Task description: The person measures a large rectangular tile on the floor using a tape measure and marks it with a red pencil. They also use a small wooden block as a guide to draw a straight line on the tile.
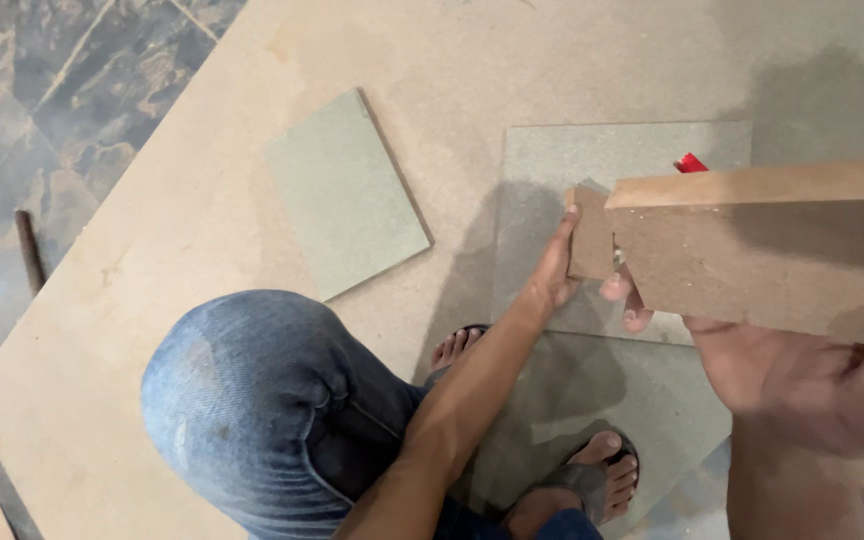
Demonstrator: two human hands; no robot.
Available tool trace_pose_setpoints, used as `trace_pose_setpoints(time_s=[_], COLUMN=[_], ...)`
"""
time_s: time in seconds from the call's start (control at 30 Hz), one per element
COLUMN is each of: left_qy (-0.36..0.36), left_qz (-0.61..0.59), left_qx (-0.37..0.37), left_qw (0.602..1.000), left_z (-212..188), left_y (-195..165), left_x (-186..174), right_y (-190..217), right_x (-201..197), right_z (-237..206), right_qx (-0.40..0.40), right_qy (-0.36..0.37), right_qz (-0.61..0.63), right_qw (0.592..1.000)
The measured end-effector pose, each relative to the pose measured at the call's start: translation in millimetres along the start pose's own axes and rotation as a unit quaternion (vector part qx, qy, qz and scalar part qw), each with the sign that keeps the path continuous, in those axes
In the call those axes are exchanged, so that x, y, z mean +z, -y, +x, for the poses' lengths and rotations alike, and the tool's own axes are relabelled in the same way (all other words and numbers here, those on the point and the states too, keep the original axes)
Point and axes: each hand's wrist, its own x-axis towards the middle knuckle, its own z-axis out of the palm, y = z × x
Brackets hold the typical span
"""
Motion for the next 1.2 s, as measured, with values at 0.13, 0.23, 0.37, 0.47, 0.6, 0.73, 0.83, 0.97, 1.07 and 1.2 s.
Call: trace_pose_setpoints(time_s=[0.13, 0.23, 0.37, 0.47, 0.6, 0.73, 0.83, 0.97, 1.07, 1.2], left_qy=[0.025, 0.012, -0.002, 0.001, 0.003, -0.008, 0.006, -0.014, -0.037, -0.043], left_qz=[0.016, 0.022, 0.026, 0.022, 0.033, 0.056, 0.057, 0.082, 0.075, 0.062], left_qx=[0.016, 0.018, 0.026, 0.034, 0.043, 0.028, 0.018, 0.020, 0.004, 0.050], left_qw=[0.999, 1.000, 0.999, 0.999, 0.999, 0.998, 0.998, 0.996, 0.997, 0.996], left_z=[2, 2, 5, 5, -1, -8, -13, -13, -8, -2], left_y=[4, 6, 7, 7, 5, 0, -5, -6, -3, 3], left_x=[-4, -3, 0, 1, 4, 10, 13, 14, 14, 17], right_y=[-6, -7, -10, -17, -23, -19, -9, -3, -12, -52], right_x=[-9, -15, -25, -36, -45, -36, -23, -13, -24, -52], right_z=[-4, -7, -12, -15, -16, -11, -4, 8, 19, 19], right_qx=[-0.012, -0.011, -0.014, -0.015, -0.007, -0.035, -0.082, -0.081, -0.102, -0.075], right_qy=[0.032, 0.036, 0.047, 0.056, 0.066, 0.069, 0.071, 0.080, 0.086, -0.007], right_qz=[-0.002, -0.001, 0.010, 0.024, 0.049, 0.034, -0.007, -0.024, -0.003, -0.122], right_qw=[0.999, 0.999, 0.999, 0.998, 0.997, 0.996, 0.994, 0.993, 0.991, 0.990])
